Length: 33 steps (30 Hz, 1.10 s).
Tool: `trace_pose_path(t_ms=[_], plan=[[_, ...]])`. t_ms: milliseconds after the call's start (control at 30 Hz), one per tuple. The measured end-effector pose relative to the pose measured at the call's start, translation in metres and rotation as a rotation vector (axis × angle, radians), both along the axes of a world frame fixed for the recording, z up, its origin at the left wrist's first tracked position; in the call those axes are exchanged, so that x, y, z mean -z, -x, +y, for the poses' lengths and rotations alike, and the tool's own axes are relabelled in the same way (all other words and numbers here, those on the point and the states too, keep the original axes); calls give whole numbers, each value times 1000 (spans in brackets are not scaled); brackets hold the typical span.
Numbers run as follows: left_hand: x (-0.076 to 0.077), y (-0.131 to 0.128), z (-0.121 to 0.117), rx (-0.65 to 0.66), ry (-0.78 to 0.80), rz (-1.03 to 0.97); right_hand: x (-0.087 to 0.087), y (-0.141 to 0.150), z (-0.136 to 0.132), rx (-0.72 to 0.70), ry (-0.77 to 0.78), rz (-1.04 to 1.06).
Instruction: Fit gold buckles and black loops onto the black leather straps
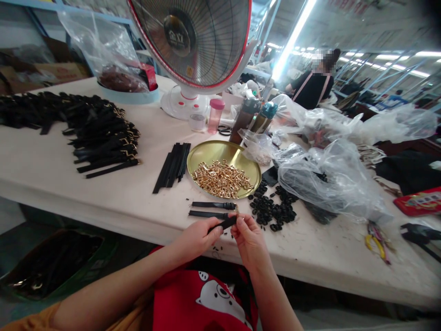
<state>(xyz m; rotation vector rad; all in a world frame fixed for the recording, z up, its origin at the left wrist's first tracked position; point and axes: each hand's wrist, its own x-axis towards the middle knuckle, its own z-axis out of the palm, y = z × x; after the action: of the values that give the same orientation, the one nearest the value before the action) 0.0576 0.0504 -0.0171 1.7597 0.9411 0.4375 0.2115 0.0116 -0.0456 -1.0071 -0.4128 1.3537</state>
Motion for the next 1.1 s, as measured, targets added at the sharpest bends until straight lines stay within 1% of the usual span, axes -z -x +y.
trace_pose_path(t_ms=[133,200,267,333,400,433,533,600,667,700,767,933,1100], plan=[[-2,-1,2,70,-50,30,1,9,-7,-76,-8,-45],[-2,-2,1,91,-91,15,2,12,-10,-82,12,-39],[0,-2,-1,85,-120,29,3,13,-12,-46,28,-19],[0,-2,-4,70,-113,80,3,11,-12,31,39,6],[0,0,-6,72,-81,109,2,8,-12,90,48,13],[-1,0,-7,75,-69,97,1,8,-13,88,50,4],[-2,-1,-9,68,-33,-11,0,12,-16,13,36,-76],[1,-3,-9,50,64,-78,0,18,-19,6,11,-161],[5,-5,-8,25,199,-129,0,23,-22,8,-6,-229],[8,-6,-7,11,252,-153,1,25,-23,-1,-6,-246],[12,-8,-4,-8,310,-185,2,25,-24,-23,7,-245],[19,-6,0,9,341,-133,7,20,-23,-2,65,-188],[21,-4,2,34,265,-98,13,17,-21,-17,79,-283]])
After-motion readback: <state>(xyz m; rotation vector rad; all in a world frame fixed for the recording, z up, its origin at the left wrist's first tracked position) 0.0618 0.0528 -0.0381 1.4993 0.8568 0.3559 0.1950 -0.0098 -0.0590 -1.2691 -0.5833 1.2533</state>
